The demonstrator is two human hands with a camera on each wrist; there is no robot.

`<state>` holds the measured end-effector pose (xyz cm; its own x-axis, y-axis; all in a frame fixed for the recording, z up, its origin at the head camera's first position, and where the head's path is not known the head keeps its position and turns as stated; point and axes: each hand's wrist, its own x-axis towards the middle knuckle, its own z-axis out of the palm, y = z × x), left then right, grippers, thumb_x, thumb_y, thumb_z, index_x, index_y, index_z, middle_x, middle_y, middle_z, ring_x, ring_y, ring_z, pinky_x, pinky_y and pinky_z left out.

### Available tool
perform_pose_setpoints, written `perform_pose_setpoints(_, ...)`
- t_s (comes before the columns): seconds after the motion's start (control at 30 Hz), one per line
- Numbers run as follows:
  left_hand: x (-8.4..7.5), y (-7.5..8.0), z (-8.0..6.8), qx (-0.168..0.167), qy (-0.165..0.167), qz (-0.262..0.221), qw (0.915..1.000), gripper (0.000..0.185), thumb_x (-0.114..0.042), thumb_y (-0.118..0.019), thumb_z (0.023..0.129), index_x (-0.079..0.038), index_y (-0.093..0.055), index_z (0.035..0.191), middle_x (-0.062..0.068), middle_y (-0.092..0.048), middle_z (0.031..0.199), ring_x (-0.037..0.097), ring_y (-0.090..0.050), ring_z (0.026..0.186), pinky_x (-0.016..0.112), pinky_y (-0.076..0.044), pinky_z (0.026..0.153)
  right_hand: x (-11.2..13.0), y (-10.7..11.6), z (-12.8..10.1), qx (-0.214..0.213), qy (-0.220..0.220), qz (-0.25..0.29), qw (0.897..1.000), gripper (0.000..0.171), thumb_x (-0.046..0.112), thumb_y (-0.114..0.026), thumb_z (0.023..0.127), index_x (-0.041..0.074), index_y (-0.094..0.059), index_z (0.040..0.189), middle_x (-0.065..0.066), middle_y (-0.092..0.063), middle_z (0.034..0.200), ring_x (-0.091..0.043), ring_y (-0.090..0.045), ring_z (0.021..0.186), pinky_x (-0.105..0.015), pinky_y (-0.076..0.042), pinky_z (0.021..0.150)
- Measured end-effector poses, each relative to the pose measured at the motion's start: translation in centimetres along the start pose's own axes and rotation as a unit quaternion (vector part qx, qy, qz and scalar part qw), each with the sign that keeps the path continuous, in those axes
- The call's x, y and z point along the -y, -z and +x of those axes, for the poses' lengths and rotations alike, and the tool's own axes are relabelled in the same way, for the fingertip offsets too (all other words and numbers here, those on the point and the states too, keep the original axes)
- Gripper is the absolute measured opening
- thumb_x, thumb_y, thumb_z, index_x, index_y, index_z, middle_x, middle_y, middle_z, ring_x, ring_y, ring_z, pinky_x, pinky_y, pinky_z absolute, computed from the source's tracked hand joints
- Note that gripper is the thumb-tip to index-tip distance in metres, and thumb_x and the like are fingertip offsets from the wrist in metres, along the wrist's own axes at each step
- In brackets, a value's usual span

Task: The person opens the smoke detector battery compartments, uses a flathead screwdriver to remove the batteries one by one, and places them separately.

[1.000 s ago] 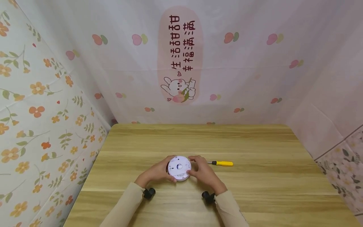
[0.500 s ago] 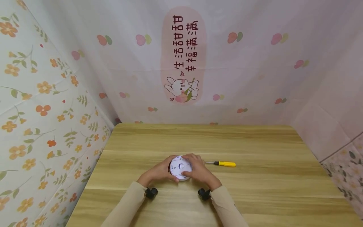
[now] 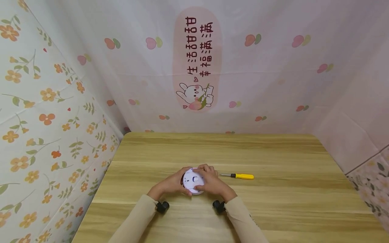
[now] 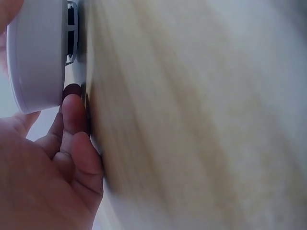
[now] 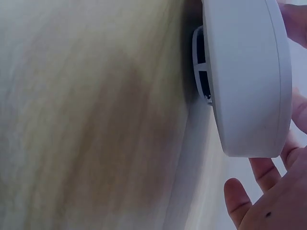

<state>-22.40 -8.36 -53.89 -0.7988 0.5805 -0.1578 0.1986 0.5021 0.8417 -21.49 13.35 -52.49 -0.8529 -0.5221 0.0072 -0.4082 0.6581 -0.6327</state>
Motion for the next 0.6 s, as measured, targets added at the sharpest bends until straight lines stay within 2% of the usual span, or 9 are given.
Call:
perform_pose_setpoints(0.23, -0.28, 0.00, -0.23, 0.002, 0.017, -0.010, 0.9998, 0.106, -0.031, -0.088, 0.067, -0.015, -0.026, 0.152, 0.009, -0.044, 0.148, 0.026, -0.047, 0.131, 0.046, -0.037, 0.109, -0.06, 0.29, 0.04, 0.007, 0.018, -0.015, 1.000, 0.059, 0.030, -0.079, 0.076, 0.014, -0.058, 0.128, -0.004, -0.049, 0.122, -0.024, -0.039, 0.110, -0.035, -0.025, 0.085)
perform_pose_setpoints(0.37, -0.26, -0.05, -0.24, 0.000, 0.016, -0.023, 0.9996, 0.104, -0.028, -0.088, 0.068, -0.016, -0.027, 0.151, 0.009, -0.044, 0.147, 0.025, -0.047, 0.130, 0.046, -0.036, 0.110, -0.15, 0.40, 0.13, 0.005, 0.025, -0.029, 0.999, 0.058, 0.031, -0.079, 0.076, 0.015, -0.057, 0.128, -0.004, -0.050, 0.124, -0.024, -0.039, 0.112, -0.037, -0.025, 0.086)
perform_pose_setpoints(0.6, -0.22, 0.01, -0.20, 0.001, 0.019, -0.012, 0.9997, 0.106, -0.030, -0.088, 0.067, -0.015, -0.026, 0.152, 0.009, -0.045, 0.147, 0.024, -0.047, 0.130, 0.045, -0.036, 0.109, -0.26, 0.35, 0.24, 0.004, 0.031, -0.029, 0.999, 0.058, 0.032, -0.079, 0.076, 0.014, -0.057, 0.126, -0.005, -0.050, 0.123, -0.026, -0.040, 0.113, -0.043, -0.023, 0.088)
